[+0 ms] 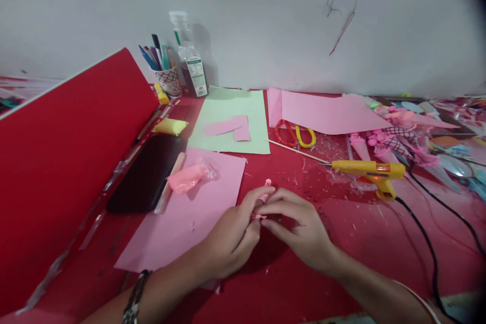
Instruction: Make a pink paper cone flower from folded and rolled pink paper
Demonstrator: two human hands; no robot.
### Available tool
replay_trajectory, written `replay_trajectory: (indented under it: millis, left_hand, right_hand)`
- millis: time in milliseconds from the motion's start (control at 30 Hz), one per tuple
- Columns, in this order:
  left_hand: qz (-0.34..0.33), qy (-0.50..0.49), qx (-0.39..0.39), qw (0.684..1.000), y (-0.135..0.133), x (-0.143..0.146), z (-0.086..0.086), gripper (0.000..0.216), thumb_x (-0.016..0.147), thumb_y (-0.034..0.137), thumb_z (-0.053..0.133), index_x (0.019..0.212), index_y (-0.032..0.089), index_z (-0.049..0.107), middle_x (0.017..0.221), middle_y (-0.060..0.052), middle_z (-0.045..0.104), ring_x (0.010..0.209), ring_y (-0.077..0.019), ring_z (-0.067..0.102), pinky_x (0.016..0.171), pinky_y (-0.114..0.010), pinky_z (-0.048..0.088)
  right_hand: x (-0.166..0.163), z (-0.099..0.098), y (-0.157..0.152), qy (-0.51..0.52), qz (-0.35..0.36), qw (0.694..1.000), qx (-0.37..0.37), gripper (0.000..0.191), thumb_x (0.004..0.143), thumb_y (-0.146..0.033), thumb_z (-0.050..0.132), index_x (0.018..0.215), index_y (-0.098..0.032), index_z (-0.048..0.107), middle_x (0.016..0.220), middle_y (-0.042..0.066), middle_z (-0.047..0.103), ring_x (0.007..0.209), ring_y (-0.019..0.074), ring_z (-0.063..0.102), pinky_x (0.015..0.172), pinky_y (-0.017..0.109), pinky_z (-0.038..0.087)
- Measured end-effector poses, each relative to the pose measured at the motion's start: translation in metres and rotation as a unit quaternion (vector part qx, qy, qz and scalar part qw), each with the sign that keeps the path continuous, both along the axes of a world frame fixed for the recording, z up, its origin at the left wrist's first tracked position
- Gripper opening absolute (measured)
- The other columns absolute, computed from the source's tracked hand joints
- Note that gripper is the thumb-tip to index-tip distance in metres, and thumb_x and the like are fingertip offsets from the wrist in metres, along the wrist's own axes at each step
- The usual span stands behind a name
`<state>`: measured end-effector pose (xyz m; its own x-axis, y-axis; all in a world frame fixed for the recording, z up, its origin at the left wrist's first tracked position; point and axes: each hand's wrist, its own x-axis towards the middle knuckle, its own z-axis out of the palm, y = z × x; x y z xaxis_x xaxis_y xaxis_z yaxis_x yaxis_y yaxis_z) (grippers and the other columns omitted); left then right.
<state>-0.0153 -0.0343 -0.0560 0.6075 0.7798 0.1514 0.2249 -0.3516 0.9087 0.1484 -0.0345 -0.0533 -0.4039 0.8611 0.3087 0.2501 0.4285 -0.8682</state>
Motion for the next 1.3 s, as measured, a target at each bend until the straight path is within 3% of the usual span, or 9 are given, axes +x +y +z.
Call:
replay_trajectory:
  millis: [167, 300, 433, 533, 600, 767, 900, 1133, 1300]
  left_hand:
    - [0.003, -0.017, 0.009, 1.0, -0.001, 0.003, 0.006, 0.046, 0.08, 0.007, 0.027, 0.124, 0.021, 0.027, 0.123, -0.008, 0.045, 0.11, -0.0193, 0.045, 0.089, -0.033, 0.04]
    - [0.029, -0.024, -0.01, 0.999, 0.001, 0.001, 0.005, 0.039, 0.08, 0.008, 0.025, 0.116, 0.021, 0.035, 0.109, -0.005, 0.053, 0.094, -0.0152, 0.051, 0.081, -0.029, 0.041]
    - [0.091, 0.006, 0.0, 0.996, 0.004, -0.002, 0.004, 0.023, 0.083, 0.015, 0.027, 0.086, 0.018, 0.049, 0.074, 0.0, 0.053, 0.064, -0.011, 0.048, 0.059, -0.023, 0.039]
    - [0.133, 0.027, -0.002, 0.991, 0.005, -0.002, 0.003, 0.028, 0.087, 0.023, 0.03, 0.062, 0.017, 0.042, 0.057, 0.003, 0.042, 0.052, -0.009, 0.038, 0.05, -0.021, 0.032]
    - [0.158, 0.033, -0.012, 0.987, 0.006, -0.001, 0.002, 0.028, 0.088, 0.024, 0.029, 0.066, 0.017, 0.045, 0.056, 0.004, 0.041, 0.052, -0.0091, 0.038, 0.05, -0.021, 0.032]
    - [0.192, 0.027, -0.02, 0.981, 0.008, 0.0, -0.001, 0.027, 0.088, 0.018, 0.026, 0.105, 0.021, 0.045, 0.064, 0.003, 0.047, 0.053, -0.0099, 0.041, 0.051, -0.021, 0.036]
    - [0.191, 0.063, 0.015, 0.979, 0.009, -0.001, -0.002, 0.029, 0.086, 0.015, 0.027, 0.102, 0.021, 0.05, 0.077, -0.001, 0.056, 0.061, -0.0113, 0.049, 0.056, -0.023, 0.039]
    - [0.17, 0.121, 0.013, 0.978, 0.009, -0.002, 0.0, 0.03, 0.09, 0.025, 0.025, 0.106, 0.023, 0.049, 0.095, -0.001, 0.062, 0.081, -0.0136, 0.058, 0.072, -0.026, 0.042]
    - [0.168, 0.292, 0.063, 0.939, 0.009, -0.001, 0.003, 0.042, 0.08, 0.048, 0.038, 0.112, 0.022, 0.047, 0.08, -0.003, 0.065, 0.067, -0.0193, 0.06, 0.057, -0.028, 0.041]
  right_hand:
    - [0.0, 0.002, -0.001, 0.03, -0.02, 0.999, -0.021, 0.013, 0.076, -0.016, 0.055, 0.081, -0.023, 0.064, 0.083, 0.001, 0.063, 0.08, 0.0133, 0.057, 0.074, 0.027, 0.045]
    - [0.003, 0.0, 0.002, 0.111, -0.111, 0.982, -0.106, 0.01, 0.077, -0.019, 0.052, 0.078, -0.022, 0.062, 0.071, -0.001, 0.061, 0.065, 0.0106, 0.056, 0.06, 0.023, 0.046]
    - [0.007, -0.006, 0.01, 0.191, -0.188, 0.948, -0.17, 0.009, 0.075, -0.023, 0.055, 0.069, -0.019, 0.058, 0.055, -0.004, 0.052, 0.05, 0.0067, 0.046, 0.047, 0.018, 0.04]
    - [0.008, -0.008, 0.013, 0.195, -0.194, 0.94, -0.201, 0.004, 0.071, -0.022, 0.06, 0.068, -0.019, 0.058, 0.055, -0.005, 0.052, 0.049, 0.0065, 0.045, 0.047, 0.018, 0.039]
    - [0.007, -0.007, 0.013, 0.186, -0.184, 0.941, -0.215, 0.003, 0.07, -0.021, 0.061, 0.072, -0.02, 0.06, 0.057, -0.004, 0.055, 0.052, 0.0074, 0.048, 0.05, 0.02, 0.041]
    - [0.006, -0.007, 0.013, 0.213, -0.156, 0.939, -0.219, 0.014, 0.08, -0.026, 0.05, 0.079, -0.021, 0.063, 0.067, 0.0, 0.059, 0.057, 0.0084, 0.05, 0.055, 0.022, 0.042]
    - [0.007, -0.009, 0.013, 0.213, -0.157, 0.94, -0.214, 0.024, 0.083, -0.03, 0.044, 0.069, -0.019, 0.059, 0.061, -0.001, 0.053, 0.053, 0.0077, 0.047, 0.051, 0.021, 0.038]
    - [0.007, -0.006, 0.012, 0.154, -0.161, 0.953, -0.206, 0.008, 0.077, -0.023, 0.053, 0.078, -0.021, 0.061, 0.062, -0.003, 0.054, 0.055, 0.0076, 0.048, 0.054, 0.021, 0.041]
    - [0.007, -0.006, 0.012, 0.16, -0.171, 0.953, -0.195, 0.022, 0.082, -0.028, 0.045, 0.074, -0.019, 0.062, 0.061, -0.001, 0.054, 0.054, 0.0081, 0.048, 0.053, 0.022, 0.041]
